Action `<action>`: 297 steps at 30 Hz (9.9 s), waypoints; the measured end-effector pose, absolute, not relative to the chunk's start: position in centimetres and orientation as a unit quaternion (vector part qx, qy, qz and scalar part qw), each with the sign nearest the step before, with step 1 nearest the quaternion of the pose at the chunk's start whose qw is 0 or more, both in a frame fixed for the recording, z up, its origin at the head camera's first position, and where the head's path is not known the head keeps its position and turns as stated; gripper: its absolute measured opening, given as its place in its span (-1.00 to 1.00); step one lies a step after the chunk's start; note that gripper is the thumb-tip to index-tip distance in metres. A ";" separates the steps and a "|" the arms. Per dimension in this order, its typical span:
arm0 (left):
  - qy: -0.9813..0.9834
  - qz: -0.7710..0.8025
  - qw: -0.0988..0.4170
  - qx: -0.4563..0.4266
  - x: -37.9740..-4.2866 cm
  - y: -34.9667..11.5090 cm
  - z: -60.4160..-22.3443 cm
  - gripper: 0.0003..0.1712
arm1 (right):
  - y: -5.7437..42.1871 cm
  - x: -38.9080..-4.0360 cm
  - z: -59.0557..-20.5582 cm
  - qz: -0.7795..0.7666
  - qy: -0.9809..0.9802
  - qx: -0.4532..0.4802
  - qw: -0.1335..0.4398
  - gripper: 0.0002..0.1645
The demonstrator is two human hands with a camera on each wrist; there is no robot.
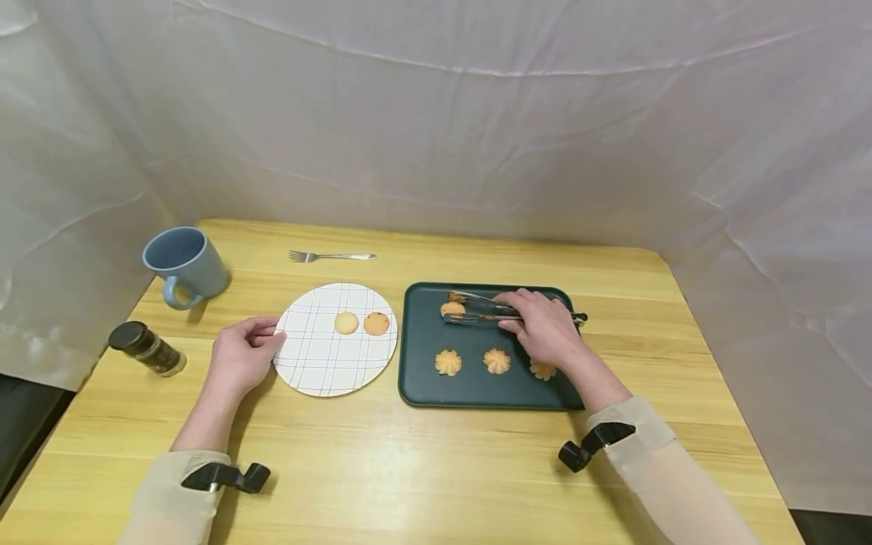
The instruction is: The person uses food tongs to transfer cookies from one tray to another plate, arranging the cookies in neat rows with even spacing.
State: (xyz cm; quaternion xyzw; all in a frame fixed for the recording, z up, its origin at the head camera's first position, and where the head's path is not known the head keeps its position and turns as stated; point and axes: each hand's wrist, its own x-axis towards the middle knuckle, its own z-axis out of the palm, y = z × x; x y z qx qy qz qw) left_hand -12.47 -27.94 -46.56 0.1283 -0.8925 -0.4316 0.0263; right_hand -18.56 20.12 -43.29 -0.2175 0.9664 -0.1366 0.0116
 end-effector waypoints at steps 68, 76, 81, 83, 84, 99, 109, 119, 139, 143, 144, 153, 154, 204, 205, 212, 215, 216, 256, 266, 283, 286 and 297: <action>-0.894 -0.428 0.022 0.132 -12.6 -27.6 -46.6 -0.57 | 3.9 -19.2 -41.9 -0.158 0.938 -0.307 0.027 -0.45; -0.893 -0.430 0.023 0.132 -12.5 -27.5 -46.7 -0.58 | 1.8 -19.0 -42.4 -0.139 0.940 -0.308 0.036 -0.45; -0.892 -0.433 0.027 0.127 -12.6 -27.5 -46.7 -0.58 | 0.7 -19.0 -42.8 -0.113 0.944 -0.308 0.033 -0.45; -0.892 -0.433 0.029 0.124 -12.6 -27.6 -46.8 -0.58 | 0.2 -18.9 -43.0 -0.105 0.945 -0.309 0.031 -0.44; -0.893 -0.432 0.030 0.123 -12.6 -27.6 -46.8 -0.59 | 0.0 -18.9 -43.0 -0.101 0.945 -0.309 0.030 -0.44; -0.894 -0.431 0.036 0.121 -12.6 -27.7 -46.7 -0.59 | -1.7 -18.8 -43.2 -0.088 0.949 -0.303 0.021 -0.43; -0.893 -0.433 0.039 0.116 -12.6 -27.8 -46.9 -0.59 | -2.1 -18.8 -43.3 -0.076 0.950 -0.300 0.039 -0.41; -0.893 -0.433 0.037 0.117 -12.7 -27.8 -46.9 -0.59 | -1.3 -18.7 -42.5 -0.114 0.944 -0.307 0.048 -0.36; -0.893 -0.432 0.030 0.124 -12.8 -27.9 -46.7 -0.58 | 6.2 -17.4 -40.4 -0.157 0.928 -0.337 0.036 -0.35; -0.892 -0.433 0.027 0.125 -12.7 -27.8 -46.6 -0.58 | 7.6 -17.0 -39.9 -0.161 0.930 -0.329 0.034 -0.36; -0.892 -0.433 0.027 0.126 -12.7 -27.8 -46.6 -0.58 | 8.0 -16.9 -39.8 -0.160 0.931 -0.326 0.033 -0.36; -0.895 -0.429 0.029 0.122 -12.8 -27.7 -46.6 -0.59 | 11.3 -16.2 -39.3 -0.186 0.931 -0.312 0.023 -0.35; -0.895 -0.429 0.029 0.121 -12.8 -27.7 -46.6 -0.59 | 11.6 -16.1 -39.2 -0.191 0.931 -0.311 0.020 -0.35; -0.892 -0.434 0.026 0.125 -12.7 -27.8 -46.7 -0.57 | 21.1 -14.3 -41.5 -0.127 0.937 -0.322 0.056 -0.33; -0.892 -0.434 0.026 0.126 -12.7 -27.8 -46.7 -0.57 | 21.1 -14.3 -41.6 -0.125 0.937 -0.323 0.055 -0.33; -0.890 -0.437 0.026 0.126 -12.7 -27.8 -46.7 -0.57 | 21.3 -14.4 -42.0 -0.123 0.933 -0.333 0.060 -0.33; -0.891 -0.436 0.026 0.125 -12.7 -27.8 -46.7 -0.57 | 21.4 -14.3 -42.1 -0.126 0.931 -0.338 0.063 -0.34; -0.891 -0.436 0.026 0.125 -12.7 -27.8 -46.6 -0.57 | 21.4 -14.3 -42.1 -0.126 0.930 -0.338 0.063 -0.35; -0.889 -0.439 0.023 0.130 -12.6 -27.7 -46.6 -0.57 | 17.1 -15.2 -41.1 -0.163 0.918 -0.360 0.042 -0.35; -0.888 -0.440 0.027 0.129 -12.7 -27.5 -46.5 -0.58 | 16.0 -15.5 -41.2 -0.154 0.917 -0.366 0.044 -0.36; -0.886 -0.446 0.030 0.123 -12.7 -27.7 -46.6 -0.58 | 12.2 -16.5 -42.0 -0.171 0.908 -0.382 0.029 -0.35; -0.886 -0.446 0.029 0.126 -12.7 -27.8 -46.7 -0.58 | 11.1 -16.5 -42.3 -0.171 0.907 -0.383 0.031 -0.36; -0.884 -0.449 0.025 0.129 -12.8 -27.6 -46.8 -0.57 | 9.6 -16.5 -42.8 -0.165 0.909 -0.380 0.043 -0.37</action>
